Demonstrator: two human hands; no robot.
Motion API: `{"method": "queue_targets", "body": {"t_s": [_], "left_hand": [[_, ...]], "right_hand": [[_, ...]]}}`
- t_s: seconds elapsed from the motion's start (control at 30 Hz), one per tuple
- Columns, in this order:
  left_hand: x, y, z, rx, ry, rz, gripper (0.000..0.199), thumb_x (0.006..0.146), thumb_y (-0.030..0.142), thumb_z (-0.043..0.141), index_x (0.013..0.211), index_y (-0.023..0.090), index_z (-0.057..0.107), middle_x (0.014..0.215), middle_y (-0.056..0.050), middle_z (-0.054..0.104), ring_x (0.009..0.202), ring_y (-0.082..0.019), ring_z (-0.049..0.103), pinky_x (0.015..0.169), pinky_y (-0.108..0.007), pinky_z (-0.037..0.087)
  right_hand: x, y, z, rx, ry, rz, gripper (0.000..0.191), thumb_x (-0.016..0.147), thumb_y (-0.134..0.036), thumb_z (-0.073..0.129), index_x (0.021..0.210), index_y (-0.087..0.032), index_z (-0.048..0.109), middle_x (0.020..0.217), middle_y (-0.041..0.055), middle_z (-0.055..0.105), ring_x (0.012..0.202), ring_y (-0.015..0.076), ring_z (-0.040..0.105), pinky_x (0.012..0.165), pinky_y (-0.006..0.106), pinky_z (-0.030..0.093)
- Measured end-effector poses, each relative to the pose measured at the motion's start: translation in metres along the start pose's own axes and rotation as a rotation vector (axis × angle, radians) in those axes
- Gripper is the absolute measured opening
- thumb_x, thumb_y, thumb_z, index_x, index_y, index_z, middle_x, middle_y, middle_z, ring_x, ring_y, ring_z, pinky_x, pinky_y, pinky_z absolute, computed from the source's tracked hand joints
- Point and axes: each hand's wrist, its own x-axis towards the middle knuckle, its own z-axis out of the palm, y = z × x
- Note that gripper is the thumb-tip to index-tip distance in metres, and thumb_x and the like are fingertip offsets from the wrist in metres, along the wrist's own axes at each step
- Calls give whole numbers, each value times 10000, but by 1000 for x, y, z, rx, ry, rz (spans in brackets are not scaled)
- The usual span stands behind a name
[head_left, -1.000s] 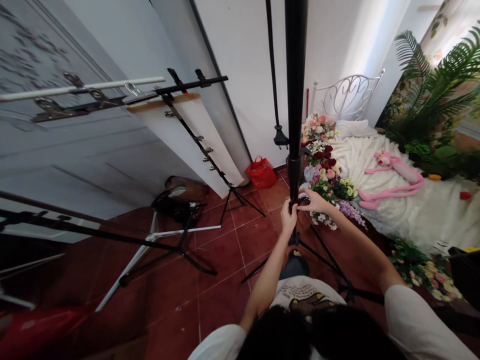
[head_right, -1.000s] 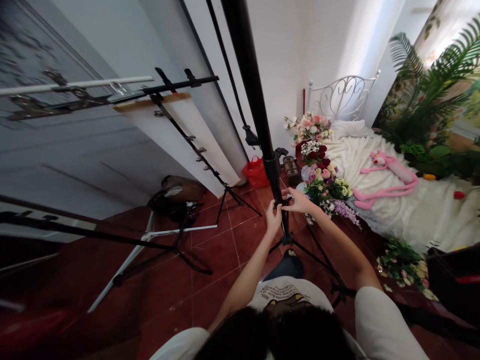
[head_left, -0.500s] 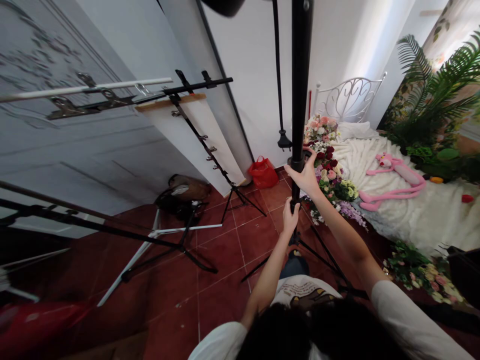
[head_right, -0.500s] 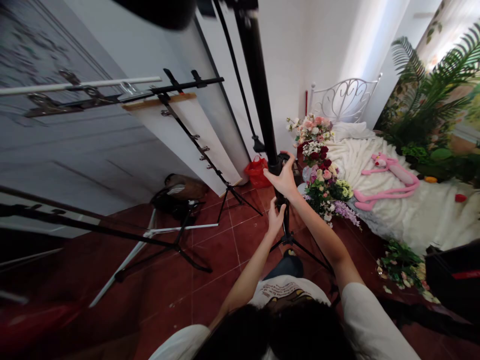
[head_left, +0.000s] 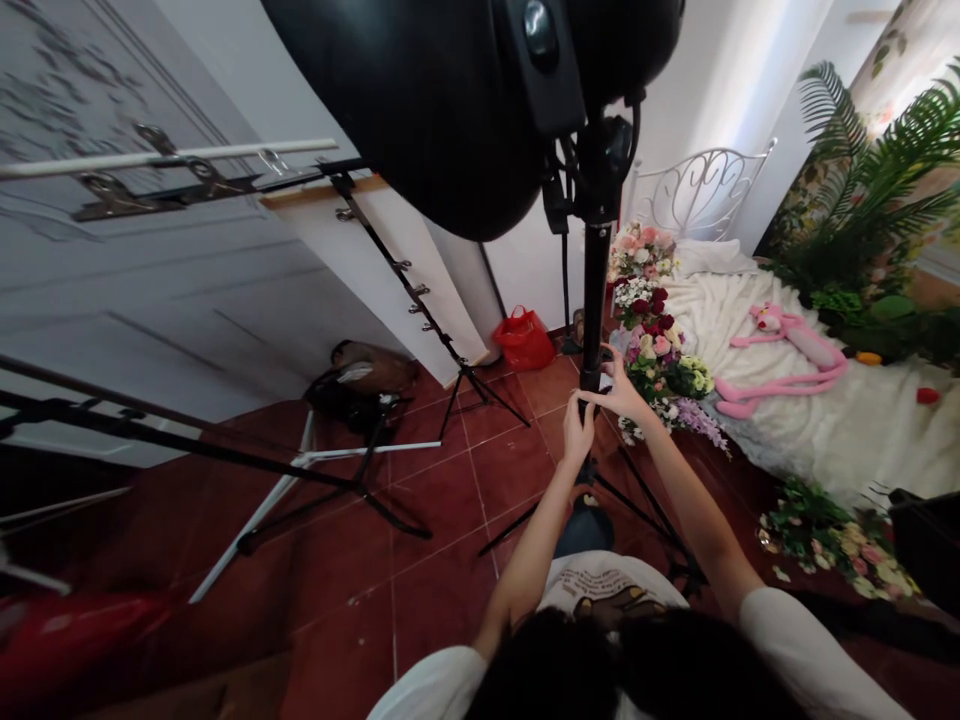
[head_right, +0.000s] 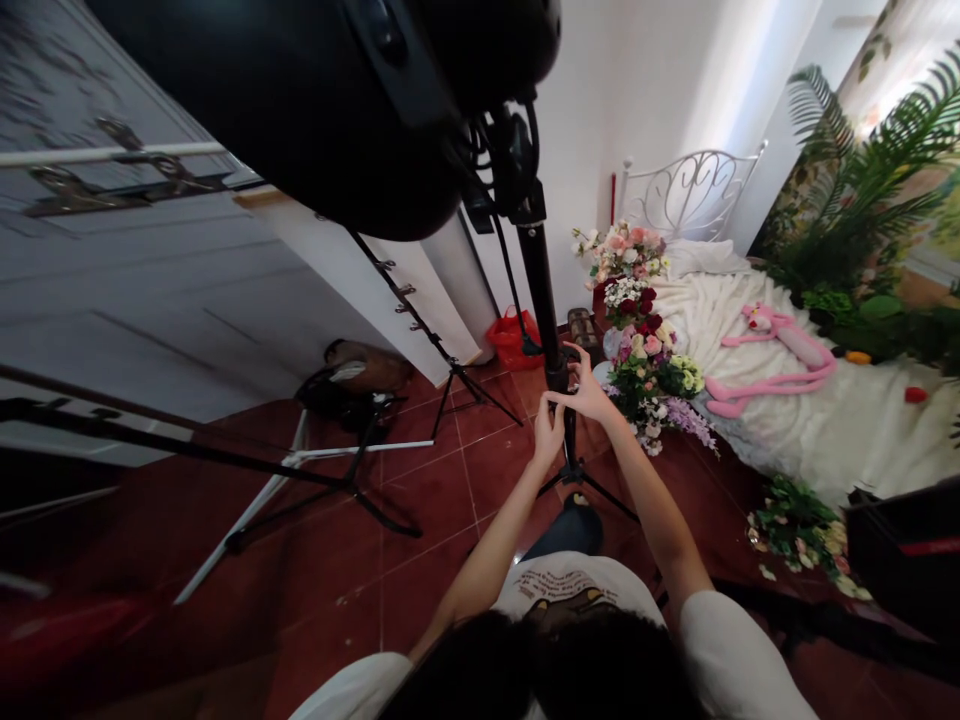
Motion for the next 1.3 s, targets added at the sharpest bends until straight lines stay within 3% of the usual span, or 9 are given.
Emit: {"method": "queue_targets", "body": {"t_s": [0.13, 0.33, 0.5, 0.7, 0.83, 0.97, 1.1, 1.2, 1.3], "left_hand": [[1, 3, -1, 22, -10, 9, 424, 927, 473, 398, 1242, 204, 490, 1238, -109, 594, 1182, -210, 547, 1035, -379, 407], [0, 6, 0, 21, 9, 8, 424, 931, 462, 388, 1238, 191, 501, 1218, -118, 603, 1158, -215, 557, 1019, -383, 418], [1, 13, -5, -22, -16, 21, 425, 923, 475, 406, 1239, 212, 513, 1182, -99, 617, 1136, -208, 568, 1017, -373, 421], [0, 10, -1, -15, -5, 5, 462, 926, 487, 395, 1274, 200, 493, 1238, -112, 590, 1180, -213, 542, 1040, -381, 402], [-1, 7, 3, 0, 43, -13, 490, 923, 501, 396, 1284, 185, 495, 1274, -126, 569, 1207, -218, 525, 1056, -384, 387], [-18, 4, 1, 33, 81, 8, 489, 936, 472, 383, 1333, 196, 451, 1337, -127, 525, 1258, -207, 484, 1086, -380, 353], [-69, -19, 10, 120, 125, -131, 494, 931, 467, 383, 1299, 147, 462, 1294, -176, 532, 1212, -223, 514, 1058, -401, 372], [-118, -42, 35, 118, -27, -259, 474, 915, 469, 408, 1212, 112, 503, 1191, -195, 581, 1064, -227, 599, 980, -410, 433], [-156, -47, 71, 66, -304, -268, 390, 907, 461, 427, 1083, 141, 563, 1083, -152, 635, 1006, -217, 622, 935, -394, 458]], "right_hand": [[-18, 35, -31, -3, -38, 116, 508, 783, -506, 634, 1188, -233, 494, 1204, 103, 580, 1158, 213, 542, 1014, 393, 417], [-21, 69, -15, 49, 134, 176, 364, 814, -523, 559, 961, -192, 518, 907, 33, 628, 866, 135, 615, 819, 293, 503], [-11, 71, -6, 26, 231, 344, 374, 777, -493, 613, 946, -185, 482, 605, -64, 549, 484, 89, 494, 509, 209, 431], [17, 60, -12, -286, 269, 642, 184, 680, -237, 719, 753, -138, 581, 491, -45, 522, 552, 135, 568, 588, 232, 433], [15, 52, -7, -317, 337, 598, 163, 687, -200, 697, 795, -141, 591, 517, -48, 552, 545, 124, 570, 579, 221, 437], [-27, 50, 2, 24, 382, 467, 303, 814, -421, 601, 957, -164, 526, 495, -59, 559, 410, 95, 507, 447, 194, 403], [-101, 62, 3, 237, 357, 568, 386, 823, -555, 546, 888, -175, 519, 474, -37, 584, 383, 93, 518, 413, 177, 409], [-172, 75, -1, 338, 497, 693, 388, 805, -549, 584, 860, -167, 547, 492, -15, 609, 401, 97, 545, 411, 172, 416], [-246, 81, -7, 514, 726, 785, 357, 814, -530, 588, 830, -174, 573, 531, 7, 629, 421, 106, 563, 425, 190, 435]]}}
